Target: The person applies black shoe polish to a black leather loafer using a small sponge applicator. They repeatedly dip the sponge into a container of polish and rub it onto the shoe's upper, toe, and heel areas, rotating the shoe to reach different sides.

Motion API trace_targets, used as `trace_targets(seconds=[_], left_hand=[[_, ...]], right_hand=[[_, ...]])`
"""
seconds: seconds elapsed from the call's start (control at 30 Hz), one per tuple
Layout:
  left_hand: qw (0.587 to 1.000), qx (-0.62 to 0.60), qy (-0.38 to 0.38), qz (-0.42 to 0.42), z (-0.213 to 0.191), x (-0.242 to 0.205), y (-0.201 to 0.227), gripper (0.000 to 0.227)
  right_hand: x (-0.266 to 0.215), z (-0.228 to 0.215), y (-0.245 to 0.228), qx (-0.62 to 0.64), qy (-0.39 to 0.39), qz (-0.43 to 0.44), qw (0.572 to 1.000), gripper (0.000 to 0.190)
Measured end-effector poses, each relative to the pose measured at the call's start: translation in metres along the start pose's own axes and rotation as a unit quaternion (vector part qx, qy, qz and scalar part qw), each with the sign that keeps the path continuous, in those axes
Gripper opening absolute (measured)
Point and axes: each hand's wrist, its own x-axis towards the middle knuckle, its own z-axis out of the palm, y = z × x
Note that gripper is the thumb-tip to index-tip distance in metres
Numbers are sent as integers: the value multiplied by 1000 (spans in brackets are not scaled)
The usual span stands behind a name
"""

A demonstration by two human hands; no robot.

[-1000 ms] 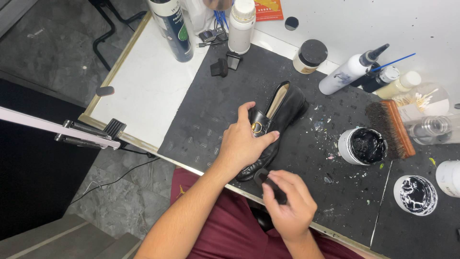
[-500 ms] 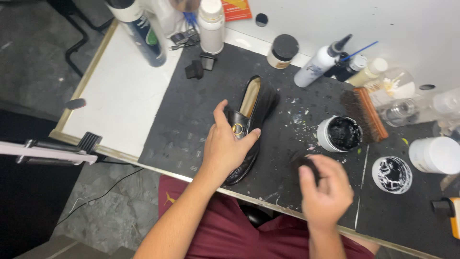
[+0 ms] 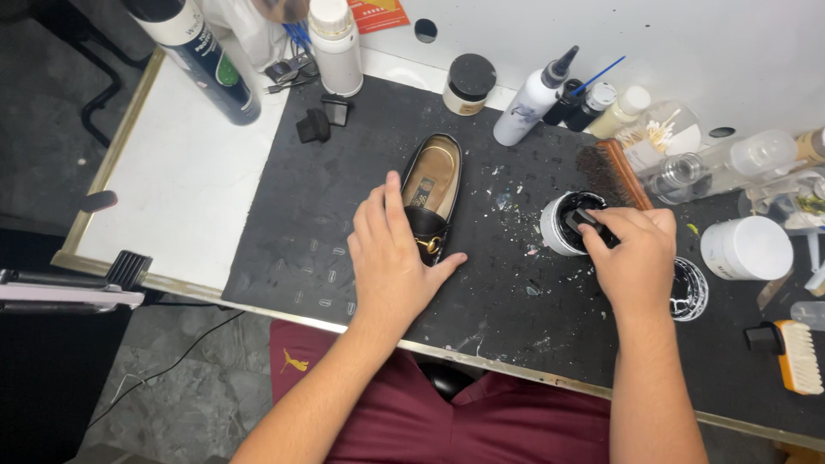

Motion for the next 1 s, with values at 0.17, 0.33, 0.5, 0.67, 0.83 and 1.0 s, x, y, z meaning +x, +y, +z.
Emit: trace_targets(seconds=[0.17,0.33,0.5,0.67,0.83,1.0], left_hand=[[987,-96,-66,106,-6,14,-25,119],[977,-86,-100,166,5,18,-31,91],[975,-216,-16,54,12,20,-32,82],[940,-335,18,-65,15,21,-30,81],[933,-346,36,-87,20,20,-30,77],[930,-355,36,-90,23,17,-32,76]], right_hand=[[-7,1,3,10,-2,5,1000,18],[-11,0,6,32,18,4,999,18],[-38,-8,-26,426,74,141,891,26],[-79,22,-89,603,-5,93,792,26],[-82,36,-111,595,-17,78,800,26],[-74,36,-117,554,-17,68,830,26]])
